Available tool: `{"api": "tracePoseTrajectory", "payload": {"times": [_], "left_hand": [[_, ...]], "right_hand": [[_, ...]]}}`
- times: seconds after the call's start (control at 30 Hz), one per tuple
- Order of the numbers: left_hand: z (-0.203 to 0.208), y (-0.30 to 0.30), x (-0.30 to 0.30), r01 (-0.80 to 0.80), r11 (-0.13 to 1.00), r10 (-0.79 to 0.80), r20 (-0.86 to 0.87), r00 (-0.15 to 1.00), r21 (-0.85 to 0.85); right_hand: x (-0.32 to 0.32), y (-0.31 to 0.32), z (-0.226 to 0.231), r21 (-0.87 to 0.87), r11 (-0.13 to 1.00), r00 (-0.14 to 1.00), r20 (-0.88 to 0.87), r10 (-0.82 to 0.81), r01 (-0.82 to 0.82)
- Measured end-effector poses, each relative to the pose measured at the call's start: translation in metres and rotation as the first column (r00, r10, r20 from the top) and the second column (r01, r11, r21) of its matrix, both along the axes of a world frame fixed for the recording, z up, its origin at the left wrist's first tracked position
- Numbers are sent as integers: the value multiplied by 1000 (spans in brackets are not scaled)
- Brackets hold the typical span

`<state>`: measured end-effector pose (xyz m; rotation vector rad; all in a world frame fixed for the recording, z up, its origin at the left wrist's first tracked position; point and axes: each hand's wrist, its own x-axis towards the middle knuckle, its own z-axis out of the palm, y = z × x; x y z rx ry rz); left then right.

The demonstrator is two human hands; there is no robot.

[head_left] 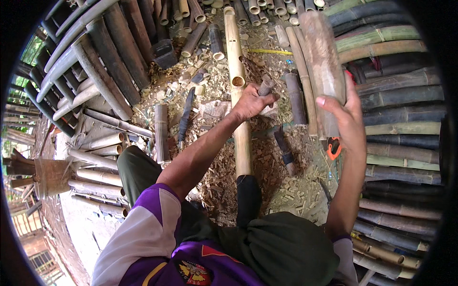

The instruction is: The person sits on the floor and uses a chisel and a wooden mallet to carve and shape a long bamboo pole. They repeatedly strike the chisel to remove material and occasionally inspect the work.

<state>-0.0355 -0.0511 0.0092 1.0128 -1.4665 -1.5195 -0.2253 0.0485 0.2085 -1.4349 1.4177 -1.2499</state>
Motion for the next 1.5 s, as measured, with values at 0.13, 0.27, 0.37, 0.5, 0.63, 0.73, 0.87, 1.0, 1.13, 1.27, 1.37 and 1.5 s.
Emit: {"api": "tracePoseTrajectory", "payload": {"times": [0.13,0.27,0.37,0.5,0.63,0.73,0.87,1.0,1.13,1.27,1.37,1.5], "left_hand": [[-7,-22,1,44,996,-32,-153,988,76],[-11,-40,-8,42,909,140,-399,906,415],[11,-27,-12,173,981,-181,91,979,91],[34,0,57,103,992,-82,-248,965,75],[42,38,55,151,841,-123,87,989,-520],[11,100,32,541,824,-502,-229,834,167],[-4,143,54,593,545,-301,522,798,-593],[-21,142,63,533,619,-400,352,846,-577],[-28,139,62,568,600,-405,399,823,-563],[-29,139,64,567,604,-413,389,823,-560],[-24,137,64,560,611,-425,365,828,-560],[-22,136,61,553,630,-423,356,833,-546]], "right_hand": [[7,-28,23,-239,971,994,-96,-56,32],[30,-79,-33,-122,990,865,-502,-5,-65],[8,-84,-14,171,981,843,-512,166,-89],[12,-12,-28,8,998,998,-38,57,-56],[0,84,-52,298,949,961,217,-174,105],[-8,138,-99,417,887,952,134,-276,199],[29,178,-105,503,845,937,172,-305,183],[42,205,-111,645,739,888,206,-411,193],[54,206,-107,693,702,881,214,-422,168],[58,206,-106,678,718,886,224,-406,158],[61,204,-103,654,735,882,223,-415,180],[64,200,-94,597,778,876,254,-411,192]]}}
